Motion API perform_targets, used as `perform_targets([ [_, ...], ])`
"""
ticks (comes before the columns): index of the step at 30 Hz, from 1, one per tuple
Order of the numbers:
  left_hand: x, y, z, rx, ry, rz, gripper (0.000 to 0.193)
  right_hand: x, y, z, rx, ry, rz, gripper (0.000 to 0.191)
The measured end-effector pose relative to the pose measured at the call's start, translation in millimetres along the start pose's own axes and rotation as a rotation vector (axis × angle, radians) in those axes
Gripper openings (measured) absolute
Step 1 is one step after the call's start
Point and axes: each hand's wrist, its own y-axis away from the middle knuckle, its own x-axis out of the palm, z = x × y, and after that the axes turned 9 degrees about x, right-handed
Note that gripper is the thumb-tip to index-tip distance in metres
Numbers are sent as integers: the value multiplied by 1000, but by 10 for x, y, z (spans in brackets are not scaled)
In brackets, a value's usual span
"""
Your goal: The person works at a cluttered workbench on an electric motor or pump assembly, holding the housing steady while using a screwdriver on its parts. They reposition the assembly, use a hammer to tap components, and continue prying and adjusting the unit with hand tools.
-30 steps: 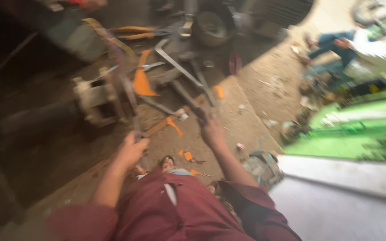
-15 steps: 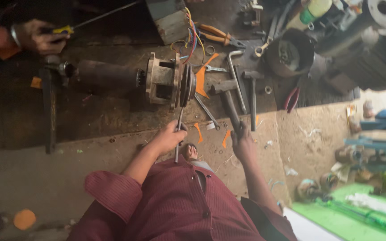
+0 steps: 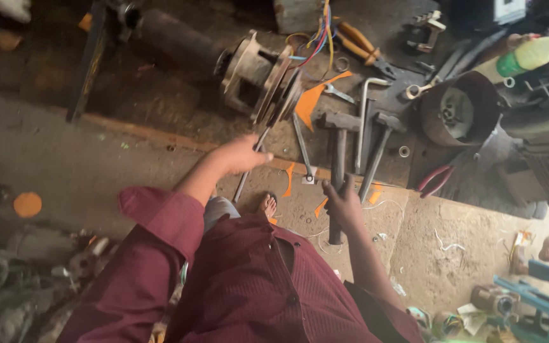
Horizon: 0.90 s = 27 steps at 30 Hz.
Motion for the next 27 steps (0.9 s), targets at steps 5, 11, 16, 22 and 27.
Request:
perform_targets([
  [5, 79, 97, 34, -64, 330, -50, 51, -86, -57, 150, -79, 12, 36, 66],
  [11, 79, 149, -147, -119, 180, -83, 45, -440, -329, 7, -442, 655, -347, 30],
  [16, 63, 115, -118, -108, 196, -45, 44, -762, -748, -262, -508, 507, -529, 55],
  [22, 55, 101, -84, -68, 201, -28, 41, -830, -893, -274, -507, 271, -457, 47],
  [27, 31, -28, 79, -15, 185, 59, 52, -954, -305, 17, -169, -176, -231, 38],
])
